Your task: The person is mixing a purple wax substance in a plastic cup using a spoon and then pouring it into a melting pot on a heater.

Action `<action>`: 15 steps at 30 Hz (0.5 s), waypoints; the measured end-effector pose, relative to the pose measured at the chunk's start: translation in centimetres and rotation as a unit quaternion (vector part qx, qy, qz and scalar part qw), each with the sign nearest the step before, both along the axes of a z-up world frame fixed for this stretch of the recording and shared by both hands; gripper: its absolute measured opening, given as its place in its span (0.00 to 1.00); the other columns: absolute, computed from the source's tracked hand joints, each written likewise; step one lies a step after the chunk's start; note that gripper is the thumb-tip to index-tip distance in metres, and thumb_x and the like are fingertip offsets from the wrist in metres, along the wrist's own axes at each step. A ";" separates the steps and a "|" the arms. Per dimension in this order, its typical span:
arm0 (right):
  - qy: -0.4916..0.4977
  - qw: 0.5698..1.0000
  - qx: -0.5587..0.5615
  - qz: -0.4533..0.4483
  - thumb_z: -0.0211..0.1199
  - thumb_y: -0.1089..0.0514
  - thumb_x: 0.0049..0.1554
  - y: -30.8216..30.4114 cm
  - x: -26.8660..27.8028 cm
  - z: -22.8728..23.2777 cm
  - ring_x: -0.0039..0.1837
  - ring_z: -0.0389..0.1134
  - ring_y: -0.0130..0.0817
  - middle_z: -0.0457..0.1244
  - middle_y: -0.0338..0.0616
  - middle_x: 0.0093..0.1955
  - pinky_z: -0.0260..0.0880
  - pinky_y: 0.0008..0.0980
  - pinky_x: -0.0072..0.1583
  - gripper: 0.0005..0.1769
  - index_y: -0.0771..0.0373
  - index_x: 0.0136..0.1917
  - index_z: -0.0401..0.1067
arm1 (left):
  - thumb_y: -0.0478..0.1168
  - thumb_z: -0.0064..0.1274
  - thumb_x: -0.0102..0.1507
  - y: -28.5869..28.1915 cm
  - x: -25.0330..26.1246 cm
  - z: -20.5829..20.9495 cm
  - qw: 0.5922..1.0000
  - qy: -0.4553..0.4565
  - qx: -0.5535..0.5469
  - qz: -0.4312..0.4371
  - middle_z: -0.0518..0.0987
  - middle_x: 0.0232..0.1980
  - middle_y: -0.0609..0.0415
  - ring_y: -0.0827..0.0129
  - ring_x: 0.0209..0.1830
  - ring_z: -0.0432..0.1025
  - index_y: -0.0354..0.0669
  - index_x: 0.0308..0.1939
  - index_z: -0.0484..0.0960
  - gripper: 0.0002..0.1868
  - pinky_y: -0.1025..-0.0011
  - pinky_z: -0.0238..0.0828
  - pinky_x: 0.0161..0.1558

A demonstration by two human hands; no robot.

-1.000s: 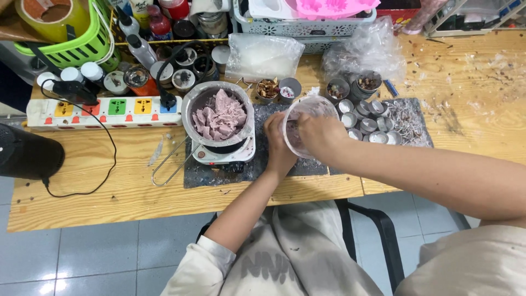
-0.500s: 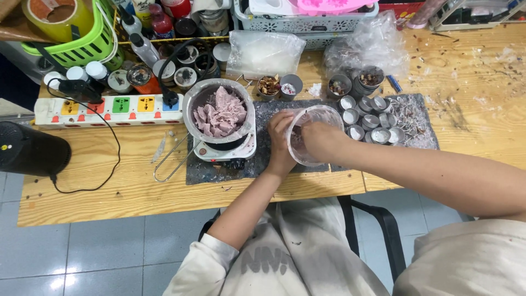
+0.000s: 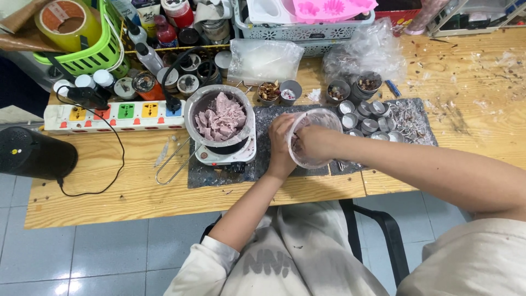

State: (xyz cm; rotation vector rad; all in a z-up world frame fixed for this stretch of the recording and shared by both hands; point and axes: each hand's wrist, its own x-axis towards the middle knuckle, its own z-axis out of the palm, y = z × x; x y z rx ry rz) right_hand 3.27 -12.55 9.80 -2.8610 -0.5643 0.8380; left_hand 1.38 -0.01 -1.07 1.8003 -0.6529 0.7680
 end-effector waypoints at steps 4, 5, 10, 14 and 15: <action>-0.003 0.999 0.043 0.003 0.59 0.51 0.57 -2.6 2.9 -1.9 0.49 0.73 0.53 0.69 0.60 0.46 0.72 0.46 0.54 0.20 0.70 0.53 0.75 | 0.35 0.69 0.56 -0.4 0.5 -1.0 0.999 0.043 -0.004 0.021 0.63 0.71 0.44 0.50 0.78 0.55 0.41 0.72 0.55 0.47 0.52 0.52 0.81; 0.043 0.995 0.075 -0.042 0.56 0.52 0.59 -2.3 2.8 -0.3 0.42 0.70 0.49 0.67 0.57 0.41 0.69 0.45 0.48 0.18 0.70 0.52 0.75 | 0.36 0.70 0.56 -0.4 0.4 -0.9 0.998 0.061 -0.019 0.028 0.62 0.70 0.42 0.49 0.77 0.55 0.40 0.73 0.54 0.49 0.52 0.53 0.79; 0.227 0.947 0.126 -0.187 0.51 0.50 0.65 -1.9 3.0 6.3 0.26 0.56 0.32 0.57 0.40 0.26 0.56 0.35 0.28 0.20 0.69 0.46 0.73 | 0.40 0.72 0.58 -0.2 0.1 0.1 0.992 0.118 -0.041 0.022 0.57 0.70 0.41 0.48 0.76 0.54 0.38 0.75 0.48 0.54 0.52 0.53 0.77; 0.251 0.933 0.166 -0.198 0.51 0.49 0.66 -0.7 4.1 10.6 0.23 0.49 0.27 0.50 0.34 0.24 0.47 0.31 0.26 0.20 0.68 0.44 0.70 | 0.42 0.74 0.51 0.0 0.0 2.2 0.981 0.186 -0.059 0.021 0.56 0.68 0.41 0.47 0.73 0.56 0.39 0.74 0.50 0.57 0.50 0.53 0.74; 0.236 0.939 0.172 -0.183 0.51 0.48 0.66 -0.1 4.4 11.6 0.23 0.49 0.27 0.50 0.34 0.24 0.48 0.31 0.26 0.20 0.68 0.43 0.69 | 0.42 0.74 0.51 0.0 -0.2 2.2 0.976 0.200 -0.087 0.011 0.57 0.68 0.41 0.47 0.73 0.56 0.40 0.75 0.49 0.57 0.51 0.53 0.74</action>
